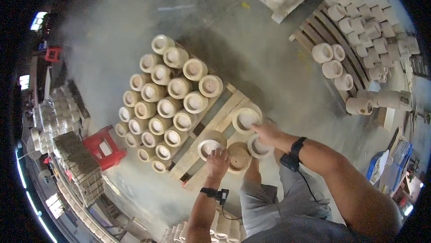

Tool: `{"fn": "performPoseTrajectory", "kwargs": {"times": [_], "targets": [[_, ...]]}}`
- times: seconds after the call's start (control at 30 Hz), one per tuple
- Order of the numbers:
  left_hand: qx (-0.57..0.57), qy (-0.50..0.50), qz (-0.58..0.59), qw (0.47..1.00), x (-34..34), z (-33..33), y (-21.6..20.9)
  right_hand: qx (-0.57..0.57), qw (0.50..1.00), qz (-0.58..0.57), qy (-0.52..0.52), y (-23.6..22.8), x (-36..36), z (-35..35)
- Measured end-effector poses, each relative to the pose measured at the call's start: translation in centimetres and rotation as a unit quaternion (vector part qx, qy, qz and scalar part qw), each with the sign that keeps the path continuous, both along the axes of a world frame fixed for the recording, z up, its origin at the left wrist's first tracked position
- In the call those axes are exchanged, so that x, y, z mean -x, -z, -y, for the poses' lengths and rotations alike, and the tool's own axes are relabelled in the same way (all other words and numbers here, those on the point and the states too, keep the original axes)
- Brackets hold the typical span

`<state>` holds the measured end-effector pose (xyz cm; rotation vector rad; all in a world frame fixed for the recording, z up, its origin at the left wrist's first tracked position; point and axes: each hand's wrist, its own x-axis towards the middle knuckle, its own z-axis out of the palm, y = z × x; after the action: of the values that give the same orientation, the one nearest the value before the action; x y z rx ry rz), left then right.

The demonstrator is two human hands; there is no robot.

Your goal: Stacking ceramic vessels from a workbench onto a wooden pallet.

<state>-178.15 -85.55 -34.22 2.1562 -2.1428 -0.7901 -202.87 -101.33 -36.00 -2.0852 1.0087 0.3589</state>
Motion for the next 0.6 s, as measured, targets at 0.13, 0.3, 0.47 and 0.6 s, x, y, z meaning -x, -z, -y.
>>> {"fn": "performPoseTrajectory", "kwargs": {"times": [0.13,0.3,0.47,0.6], "targets": [[-0.011,-0.013,0.01,1.0,-0.2,1.2,5.2,-0.025,0.999,0.03,0.009,5.9,-2.0,2.0],[0.002,0.009,0.007,1.0,0.6,3.0,11.6,-0.024,1.0,-0.004,-0.018,11.9,-2.7,3.4],[-0.001,0.053,0.008,0.999,0.5,3.0,17.2,-0.038,0.998,0.01,-0.048,14.3,-4.4,4.5],[-0.011,0.023,0.004,1.0,2.5,3.1,18.3,-0.007,0.998,0.048,-0.039,15.2,-2.8,4.8]]}}
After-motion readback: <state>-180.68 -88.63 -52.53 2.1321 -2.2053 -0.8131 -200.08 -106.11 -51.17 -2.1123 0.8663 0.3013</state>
